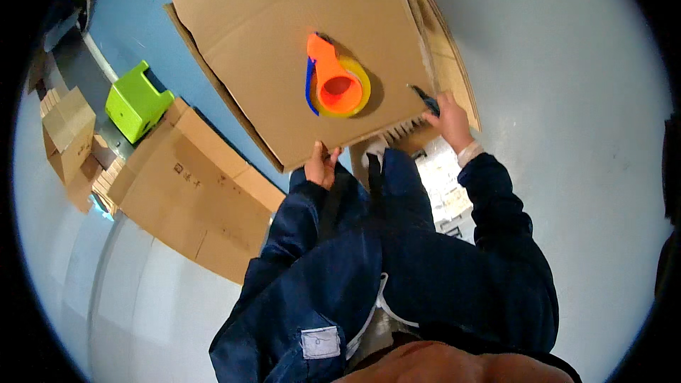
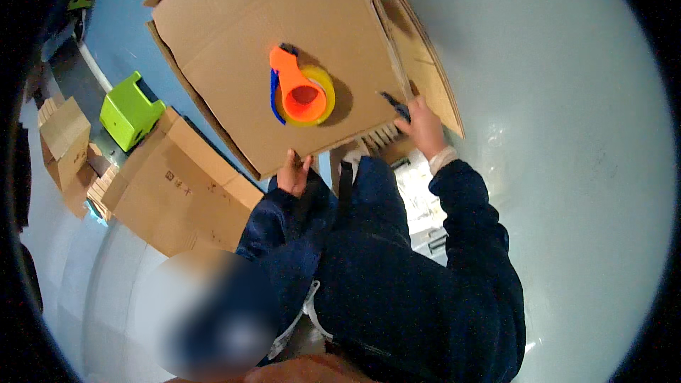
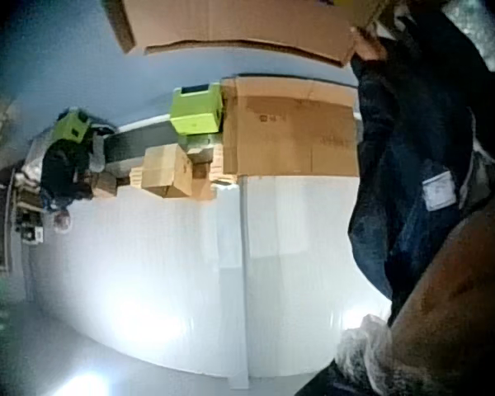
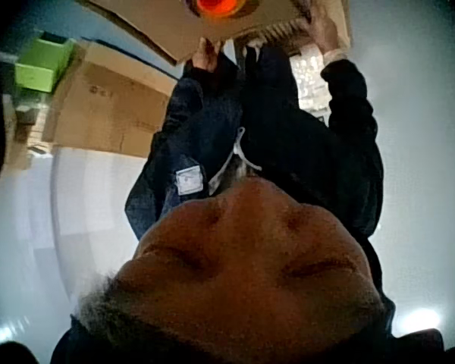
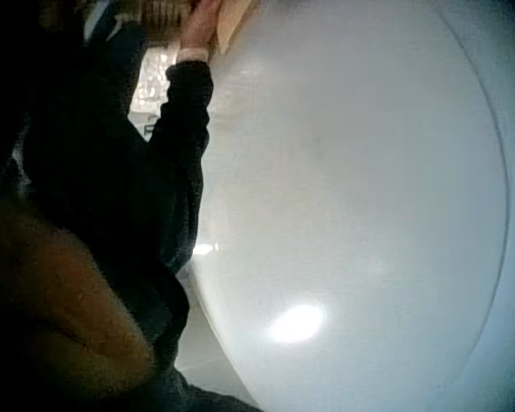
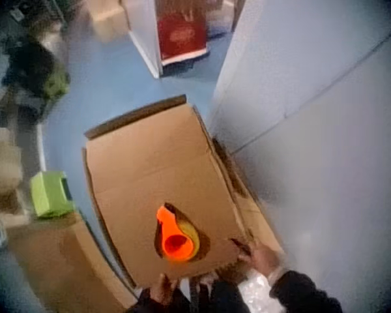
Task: The person assembles cardboard boxes in a warehouse setting. They fold the flaps of flat cardboard sheets into box shapes, secure them with yellow packing tape using a handheld dispenser, and use a utility knife to trim excess material. The person handles multiple boxes sequentially, placing finished units aside.
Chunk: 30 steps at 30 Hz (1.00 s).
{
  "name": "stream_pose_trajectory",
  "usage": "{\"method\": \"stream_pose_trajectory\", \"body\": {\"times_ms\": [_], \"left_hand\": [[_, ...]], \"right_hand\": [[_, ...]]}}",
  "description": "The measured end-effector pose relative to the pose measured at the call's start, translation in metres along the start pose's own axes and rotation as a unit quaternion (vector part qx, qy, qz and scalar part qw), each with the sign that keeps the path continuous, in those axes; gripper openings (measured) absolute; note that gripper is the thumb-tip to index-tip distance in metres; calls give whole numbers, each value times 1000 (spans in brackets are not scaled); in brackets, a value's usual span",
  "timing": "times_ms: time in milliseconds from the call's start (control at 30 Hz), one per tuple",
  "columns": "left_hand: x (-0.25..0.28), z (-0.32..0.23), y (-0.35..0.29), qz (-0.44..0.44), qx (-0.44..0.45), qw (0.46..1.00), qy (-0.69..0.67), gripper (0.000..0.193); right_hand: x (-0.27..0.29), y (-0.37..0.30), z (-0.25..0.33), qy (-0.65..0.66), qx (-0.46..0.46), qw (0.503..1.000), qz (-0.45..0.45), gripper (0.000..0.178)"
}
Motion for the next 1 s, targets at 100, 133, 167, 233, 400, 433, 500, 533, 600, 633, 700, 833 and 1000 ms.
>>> {"method": "stream_pose_trajectory", "body": {"times_ms": [100,133,167,233,400,433,500,533,600,633,700,833,1000], "left_hand": [[-2,-1,-3,-23,19,1000,-3,33],[-5,-5,-7,-38,17,999,-4,32],[16,4,9,10,44,999,-21,26],[5,2,3,2,27,999,-19,25],[14,7,13,-32,9,999,-30,25],[0,3,6,-36,11,999,-26,26],[0,3,4,-12,12,998,-54,28],[3,4,5,-2,14,997,-70,29],[27,14,24,25,2,999,-20,32],[20,14,20,-3,0,1000,-24,32],[9,8,11,-35,-2,999,-27,31],[0,2,2,-67,13,997,-37,30],[2,0,-3,-29,-4,998,-47,28]], "right_hand": [[-5,-2,-3,-9,-10,999,32,39],[-4,-1,0,-7,-2,1000,29,39],[-3,-2,3,-6,6,1000,26,39],[1,-5,5,5,18,1000,6,38],[6,-11,10,59,16,998,-11,43],[4,-17,2,57,21,998,-24,45],[0,-22,1,63,-10,998,-20,49],[9,-24,5,75,-7,997,-6,48],[4,-25,1,61,10,997,-48,44],[8,-27,6,61,5,997,-57,42],[22,-28,11,57,-12,995,-78,38],[27,-14,23,78,16,994,-81,31],[19,-16,65,142,-46,988,50,28]]}}
Point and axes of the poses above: each hand's wrist, its own y-axis towards the middle knuckle, its own x-axis out of the back of the hand, z = x × y, the point moved 2 cm from there along y, towards the middle knuckle, and after that the axes turned 2 degrees about -z, right-handed, at the moved point
